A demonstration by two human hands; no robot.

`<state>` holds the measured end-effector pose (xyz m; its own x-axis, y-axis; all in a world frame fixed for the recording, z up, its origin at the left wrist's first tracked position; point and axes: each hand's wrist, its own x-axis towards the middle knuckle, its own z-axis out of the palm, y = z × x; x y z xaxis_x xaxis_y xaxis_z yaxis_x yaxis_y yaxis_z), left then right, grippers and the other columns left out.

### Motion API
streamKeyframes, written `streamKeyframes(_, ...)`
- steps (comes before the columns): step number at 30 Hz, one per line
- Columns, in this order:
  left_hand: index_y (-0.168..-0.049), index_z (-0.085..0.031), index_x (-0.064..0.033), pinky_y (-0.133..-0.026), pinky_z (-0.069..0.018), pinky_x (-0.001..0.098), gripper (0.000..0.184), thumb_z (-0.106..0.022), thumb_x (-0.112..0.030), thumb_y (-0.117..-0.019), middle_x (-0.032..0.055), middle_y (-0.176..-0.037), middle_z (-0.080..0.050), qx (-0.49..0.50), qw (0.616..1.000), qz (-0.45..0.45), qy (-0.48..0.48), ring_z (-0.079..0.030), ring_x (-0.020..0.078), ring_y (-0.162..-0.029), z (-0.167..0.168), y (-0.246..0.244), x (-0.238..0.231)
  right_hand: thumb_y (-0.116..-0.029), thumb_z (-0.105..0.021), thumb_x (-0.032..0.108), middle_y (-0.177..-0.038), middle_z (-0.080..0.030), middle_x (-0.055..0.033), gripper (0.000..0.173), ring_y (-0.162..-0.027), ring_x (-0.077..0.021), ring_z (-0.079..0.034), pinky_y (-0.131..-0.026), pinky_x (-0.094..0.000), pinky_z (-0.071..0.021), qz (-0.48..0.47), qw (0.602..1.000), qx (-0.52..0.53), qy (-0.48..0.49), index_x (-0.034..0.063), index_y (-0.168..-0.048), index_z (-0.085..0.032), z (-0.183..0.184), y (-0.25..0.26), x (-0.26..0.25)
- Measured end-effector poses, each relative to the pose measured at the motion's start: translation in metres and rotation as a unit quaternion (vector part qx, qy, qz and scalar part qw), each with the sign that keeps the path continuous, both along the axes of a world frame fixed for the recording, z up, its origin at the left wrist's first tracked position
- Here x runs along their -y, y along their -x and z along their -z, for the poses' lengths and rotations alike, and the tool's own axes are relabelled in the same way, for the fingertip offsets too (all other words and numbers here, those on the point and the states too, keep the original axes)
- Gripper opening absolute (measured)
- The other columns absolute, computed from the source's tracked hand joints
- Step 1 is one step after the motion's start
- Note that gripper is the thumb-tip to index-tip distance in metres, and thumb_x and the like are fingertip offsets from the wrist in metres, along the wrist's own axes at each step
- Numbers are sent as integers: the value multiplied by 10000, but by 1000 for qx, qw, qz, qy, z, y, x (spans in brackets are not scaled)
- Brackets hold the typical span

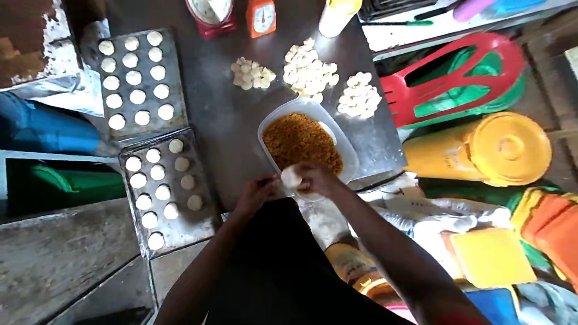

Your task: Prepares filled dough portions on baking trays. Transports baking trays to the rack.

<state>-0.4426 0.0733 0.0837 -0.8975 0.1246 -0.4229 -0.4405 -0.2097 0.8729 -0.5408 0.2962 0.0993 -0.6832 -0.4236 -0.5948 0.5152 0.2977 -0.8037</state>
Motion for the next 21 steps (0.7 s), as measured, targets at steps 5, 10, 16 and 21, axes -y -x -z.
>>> streamKeyframes(5,-1342,-641,-89,-938,-607,396,319,-573,-220,-1059,72,-1268,-693,-29,988,-1,151,-708,197,-1067,9,19,17,-993,-629,141,-1159,-668,-254,293,-1020,-451,-667,-854,-668,-541,-136,870,-350,-319,41,-1265,-673,61,57,-30)
streamKeyframes(10,-1305,-657,-56,-930,-609,404,297,-580,-192,-1052,87,-1198,-721,-5,984,-40,171,-720,205,-1037,10,5,35,-937,-694,89,-1387,-593,-202,426,-1271,-430,-565,-1010,-616,-502,-404,775,-347,-339,45,-1354,-618,67,31,-5)
streamKeyframes(16,-1286,-647,-6,-915,-610,403,304,-577,-184,-1050,122,-1157,-721,13,988,-71,138,-718,224,-1021,20,-7,24,-960,-606,-11,-1277,-616,-245,286,-1181,-448,-608,-898,-587,-563,-436,725,-398,-355,-11,-1241,-660,80,38,-2)
streamKeyframes(21,-1271,-664,-22,-917,-609,396,293,-567,-195,-1056,103,-1135,-731,-6,986,-70,149,-717,211,-1027,15,-7,21,-963,-678,145,-1118,-718,-184,267,-1007,-362,-698,-889,-601,-565,-266,875,-286,-286,100,-1218,-741,72,71,-9)
